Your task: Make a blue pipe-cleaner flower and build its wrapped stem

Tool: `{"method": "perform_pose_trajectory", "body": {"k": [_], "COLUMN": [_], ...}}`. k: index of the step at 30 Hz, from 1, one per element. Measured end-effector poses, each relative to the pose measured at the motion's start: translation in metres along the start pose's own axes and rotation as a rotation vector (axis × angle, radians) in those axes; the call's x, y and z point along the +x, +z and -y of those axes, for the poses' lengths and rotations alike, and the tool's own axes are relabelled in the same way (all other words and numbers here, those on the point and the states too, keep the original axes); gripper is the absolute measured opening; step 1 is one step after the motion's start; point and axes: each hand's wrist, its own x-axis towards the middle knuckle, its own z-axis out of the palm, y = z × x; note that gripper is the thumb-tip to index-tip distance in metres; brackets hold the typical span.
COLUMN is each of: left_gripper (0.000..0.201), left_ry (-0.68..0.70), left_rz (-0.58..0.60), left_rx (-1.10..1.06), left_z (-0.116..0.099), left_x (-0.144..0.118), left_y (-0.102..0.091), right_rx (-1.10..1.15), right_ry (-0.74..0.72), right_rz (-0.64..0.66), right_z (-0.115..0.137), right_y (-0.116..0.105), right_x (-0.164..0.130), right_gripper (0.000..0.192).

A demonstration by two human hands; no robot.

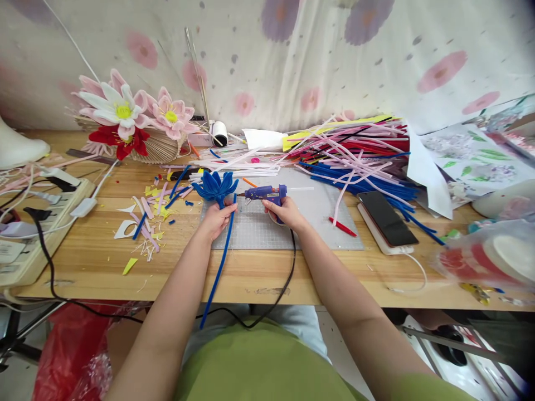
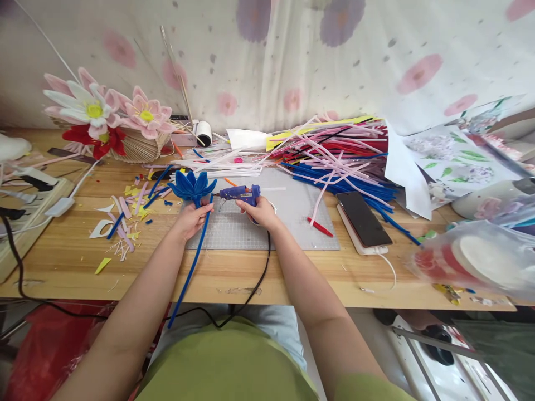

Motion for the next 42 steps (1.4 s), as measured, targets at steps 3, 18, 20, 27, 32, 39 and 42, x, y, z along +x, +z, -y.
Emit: {"method": "perform_pose_trajectory", "body": {"k": [3, 18, 20, 27, 32, 39, 42], "left_gripper": [0.025, 0.027, 0.027, 0.027, 0.029, 0.029, 0.028], "left_ry": [0.008, 0.023, 0.016, 0.030, 0.032, 0.016, 0.015], "left_rz": [-0.003, -0.012, -0.012, 0.011, 0.025, 0.009, 0.009], "left_rx": [0.011, 0.029, 0.035, 0.041, 0.051, 0.079, 0.073], "left_z": [-0.0004, -0.0001, -0.0003, 0.0016, 0.0018, -0.0015, -0.0016], "left_x": [-0.0021, -0.0019, -0.0020, -0.0002, -0.0001, -0.0032, -0.0032], "left_y": [0.0017, 0.0023, 0.0021, 0.0014, 0.0005, 0.0034, 0.0036], "right_rx": [-0.081, -0.207, -0.221, -0.220, -0.204, -0.278, -0.271], "right_ry": [-0.001, -0.065, -0.067, -0.058, -0.082, -0.059, -0.061], "right_rz": [-0.025, -0.100, -0.094, -0.135, -0.146, -0.076, -0.064], "right_z": [-0.0022, -0.0013, -0.0018, -0.0036, -0.0041, 0.0001, 0.0004], "right_y": [0.0014, -0.0003, -0.0005, 0.0013, 0.0026, -0.0015, -0.0020], "right_x": [0.0007, 0.0001, 0.0004, 0.0016, 0.0031, -0.0008, -0.0016], "right_gripper": [0.044, 0.039, 0.039, 0.040, 0.038, 0.044, 0.045]}}
